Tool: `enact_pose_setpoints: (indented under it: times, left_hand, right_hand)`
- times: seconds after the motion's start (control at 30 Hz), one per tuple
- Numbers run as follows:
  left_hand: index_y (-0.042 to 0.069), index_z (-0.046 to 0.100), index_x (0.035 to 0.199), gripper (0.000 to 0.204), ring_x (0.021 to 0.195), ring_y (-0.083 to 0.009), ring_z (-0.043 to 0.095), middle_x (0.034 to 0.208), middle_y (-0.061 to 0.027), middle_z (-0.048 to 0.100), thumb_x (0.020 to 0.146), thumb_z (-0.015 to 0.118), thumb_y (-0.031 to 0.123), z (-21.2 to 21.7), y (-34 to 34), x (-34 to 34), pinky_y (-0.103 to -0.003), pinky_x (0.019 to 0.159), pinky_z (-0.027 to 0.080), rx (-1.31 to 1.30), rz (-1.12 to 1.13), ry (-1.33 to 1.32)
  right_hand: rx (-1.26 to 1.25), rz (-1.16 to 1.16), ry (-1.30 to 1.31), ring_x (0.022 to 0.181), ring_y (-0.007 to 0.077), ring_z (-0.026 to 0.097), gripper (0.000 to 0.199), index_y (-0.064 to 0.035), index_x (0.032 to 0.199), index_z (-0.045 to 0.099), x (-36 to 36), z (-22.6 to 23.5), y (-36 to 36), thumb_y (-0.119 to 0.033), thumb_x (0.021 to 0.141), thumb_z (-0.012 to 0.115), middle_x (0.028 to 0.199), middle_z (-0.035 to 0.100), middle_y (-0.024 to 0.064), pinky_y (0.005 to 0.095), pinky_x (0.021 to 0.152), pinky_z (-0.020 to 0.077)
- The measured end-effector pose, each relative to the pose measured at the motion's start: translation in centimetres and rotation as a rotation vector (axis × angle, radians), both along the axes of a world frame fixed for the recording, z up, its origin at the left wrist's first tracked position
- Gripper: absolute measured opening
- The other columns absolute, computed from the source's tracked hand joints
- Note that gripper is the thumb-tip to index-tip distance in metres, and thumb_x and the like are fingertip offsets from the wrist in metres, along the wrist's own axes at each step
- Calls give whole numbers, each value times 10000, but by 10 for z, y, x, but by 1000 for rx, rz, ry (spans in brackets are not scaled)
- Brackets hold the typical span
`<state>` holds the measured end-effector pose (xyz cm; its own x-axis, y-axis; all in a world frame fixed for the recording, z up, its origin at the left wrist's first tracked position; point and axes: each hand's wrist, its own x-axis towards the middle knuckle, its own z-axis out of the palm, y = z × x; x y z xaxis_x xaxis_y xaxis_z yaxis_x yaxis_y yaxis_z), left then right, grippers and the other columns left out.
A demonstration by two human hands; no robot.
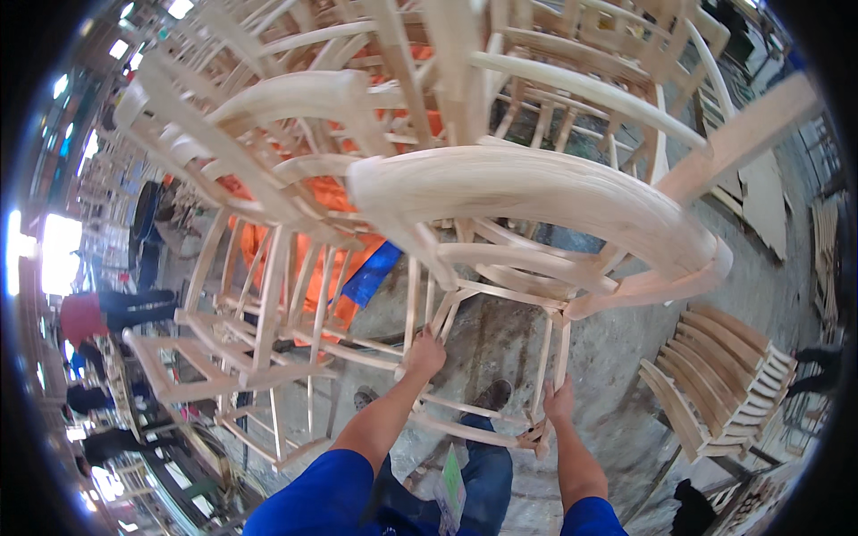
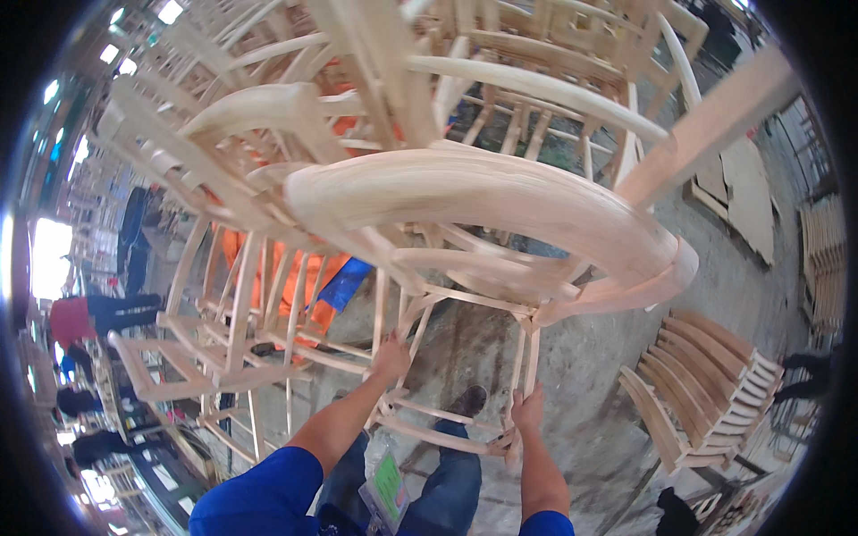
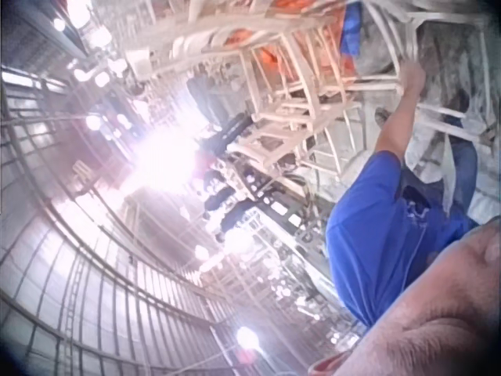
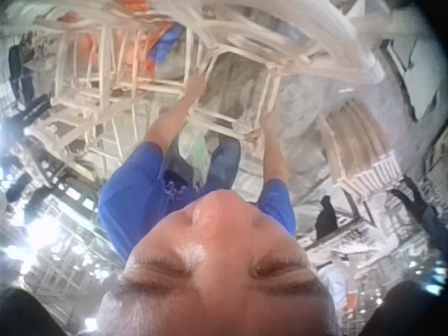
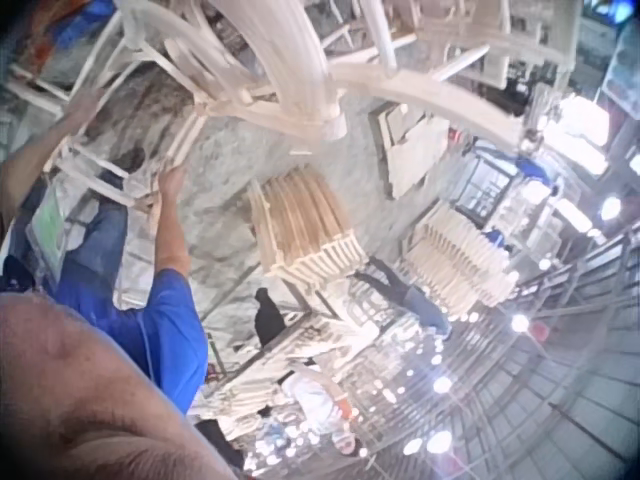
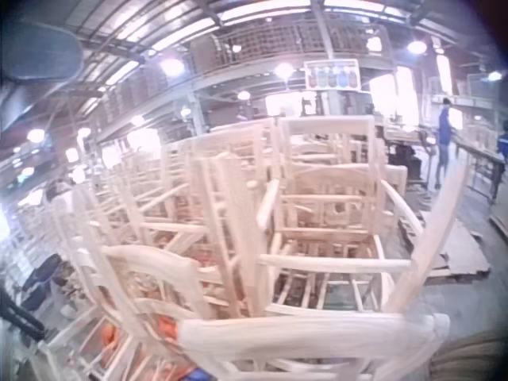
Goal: The person assembles wooden chair frames on a workbench in a factory. They align the backrest and seat frame, then use a pneumatic nail gun to fasten the joints. The person repeatedly lifts and repositions the chair to access different sides for nailing.
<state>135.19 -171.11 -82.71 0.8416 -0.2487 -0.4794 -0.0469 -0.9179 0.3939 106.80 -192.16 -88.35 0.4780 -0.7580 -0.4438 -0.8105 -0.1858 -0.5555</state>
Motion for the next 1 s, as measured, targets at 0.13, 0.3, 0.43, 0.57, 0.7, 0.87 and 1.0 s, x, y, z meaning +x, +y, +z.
enact_pose_setpoints:
  times: [0.13, 0.3, 0.43, 0.57, 0.7, 0.87, 1.0]
  left_hand:
    - [7, 418, 1529, 634, 1161, -549, 627, 1309, -340, 620, 1001, 623, 290, 63, 75, -44, -595, 1013, 509, -103, -48, -78]
    - [83, 672, 1132, 297, 1058, -477, 671, 1155, -215, 726, 971, 582, 316, 161, 221, -85, -609, 873, 534, -184, -358, 202]
    - [100, 727, 1151, 341, 1106, -438, 692, 1187, -223, 735, 954, 607, 352, 200, 371, -110, -548, 944, 552, -31, 102, 209]
    - [72, 717, 1205, 406, 1121, -437, 694, 1191, -262, 724, 961, 604, 376, 231, 526, -125, -528, 969, 550, 76, 353, 176]
    - [39, 703, 1197, 379, 1068, -470, 710, 1156, -269, 736, 963, 595, 317, 272, 641, -130, -566, 937, 561, 10, 767, -52]
    - [39, 726, 1206, 377, 1081, -447, 715, 1147, -258, 742, 954, 610, 295, 278, 700, -237, -550, 950, 565, 105, 1232, -93]
    - [43, 778, 1124, 362, 1105, -440, 710, 1173, -257, 740, 920, 615, 293, 274, 677, -322, -526, 999, 556, 37, 1343, 161]
  right_hand:
    - [-151, 82, 113, 1312, 489, 540, 671, 50, 1502, 476, -14, 60, 55, -303, 974, 693, 1410, 565, 333, 506, 1108, 445]
    - [266, 5, 163, 1007, 424, 718, 513, 53, 1340, 600, -64, 133, 155, -310, 984, 664, 1147, 714, 257, 502, 852, 582]
    - [547, -23, 345, 809, 297, 763, 437, 36, 1175, 690, -75, 181, 243, -351, 991, 606, 1002, 735, 222, 480, 636, 607]
    - [177, 672, 521, 851, 298, 748, 426, -10, 1093, 718, -58, 182, 309, -400, 1010, 568, 973, 720, 208, 480, 684, 611]
    - [298, 786, 358, 859, 294, 715, 313, -51, 1156, 652, 33, 181, 356, -333, 1046, 572, 977, 694, 139, 485, 670, 604]
    - [650, 524, 110, 701, 222, 647, 229, -78, 1146, 599, 188, 254, 414, -289, 1064, 567, 876, 625, 85, 381, 549, 557]
    - [728, 591, 86, 716, 240, 670, 230, -78, 1115, 586, 257, 250, 471, -301, 1069, 550, 933, 663, 110, 406, 579, 575]
